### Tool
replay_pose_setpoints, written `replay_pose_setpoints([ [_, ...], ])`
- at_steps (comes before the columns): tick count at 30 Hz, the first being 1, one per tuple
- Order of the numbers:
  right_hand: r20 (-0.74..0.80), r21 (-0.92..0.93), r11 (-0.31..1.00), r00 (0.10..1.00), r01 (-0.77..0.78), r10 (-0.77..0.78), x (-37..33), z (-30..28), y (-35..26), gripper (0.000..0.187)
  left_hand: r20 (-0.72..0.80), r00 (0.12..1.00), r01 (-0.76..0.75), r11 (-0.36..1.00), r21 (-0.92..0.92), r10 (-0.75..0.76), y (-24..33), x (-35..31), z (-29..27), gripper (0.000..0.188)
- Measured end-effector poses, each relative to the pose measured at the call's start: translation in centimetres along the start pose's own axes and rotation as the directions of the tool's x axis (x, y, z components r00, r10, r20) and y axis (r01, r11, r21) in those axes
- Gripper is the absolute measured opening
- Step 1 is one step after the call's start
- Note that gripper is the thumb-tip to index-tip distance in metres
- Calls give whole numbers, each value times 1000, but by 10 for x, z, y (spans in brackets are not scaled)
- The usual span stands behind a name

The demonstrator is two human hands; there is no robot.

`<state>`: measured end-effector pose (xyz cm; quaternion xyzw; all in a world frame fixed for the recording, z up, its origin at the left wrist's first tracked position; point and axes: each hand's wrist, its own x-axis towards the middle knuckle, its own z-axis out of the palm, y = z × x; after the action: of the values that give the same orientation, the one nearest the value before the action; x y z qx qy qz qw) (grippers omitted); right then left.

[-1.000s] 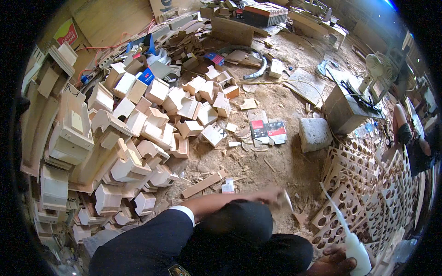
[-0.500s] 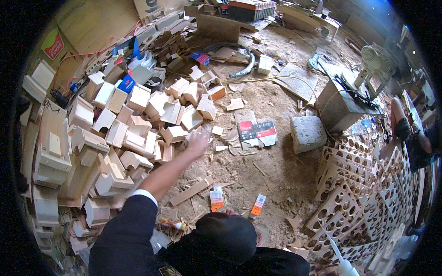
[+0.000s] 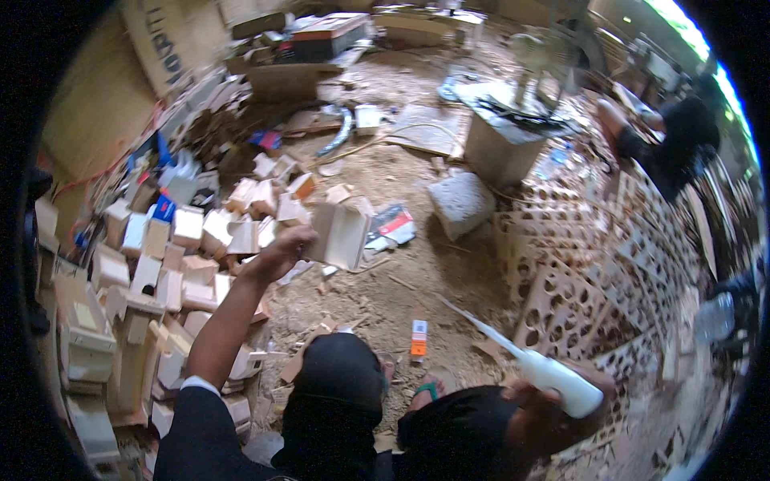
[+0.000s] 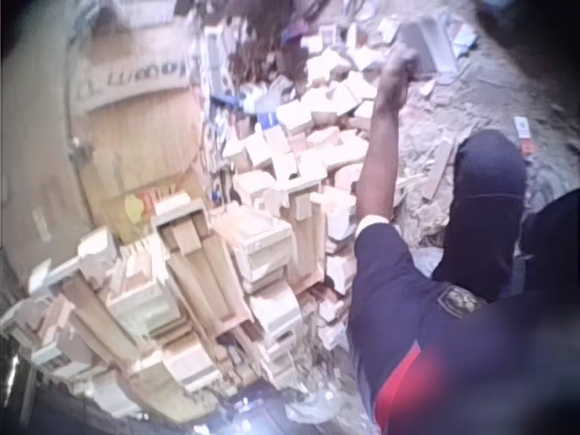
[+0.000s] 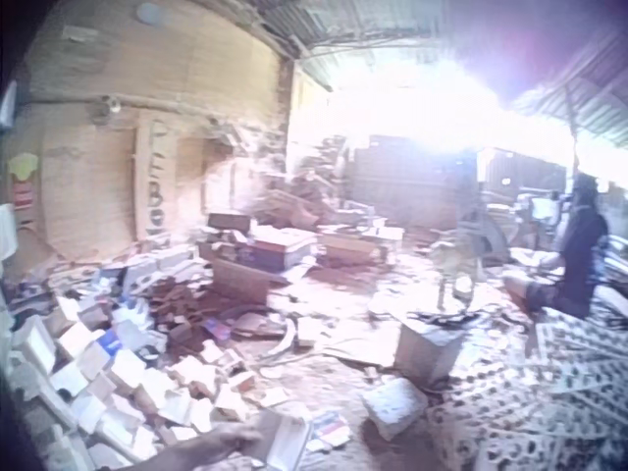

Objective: The person sits on the floor and repeatedly applies glue from a white bottle to the edges of small wooden box-like pieces. They pick up each piece, apply glue, and place it back down among many similar pieces.

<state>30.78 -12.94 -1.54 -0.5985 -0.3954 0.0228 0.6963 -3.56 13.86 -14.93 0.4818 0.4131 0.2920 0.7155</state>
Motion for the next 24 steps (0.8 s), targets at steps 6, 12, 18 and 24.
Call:
replay_pose_setpoints([
  [6,32,161,985,997,58,-64,1,5,-35,53,277,909,-117,829,-546,311,81,-47,126,44],
  [12,-52,199,975,994,102,-93,3,-10,-33,51,402,902,-61,969,-240,156,97,-76,197,73],
  [18,-35,135,981,990,140,-137,6,-12,-26,50,358,932,25,978,-206,51,82,-94,207,67],
  [24,-22,45,978,979,205,-204,8,-12,-21,49,396,917,33,978,-205,52,76,-86,208,66],
])
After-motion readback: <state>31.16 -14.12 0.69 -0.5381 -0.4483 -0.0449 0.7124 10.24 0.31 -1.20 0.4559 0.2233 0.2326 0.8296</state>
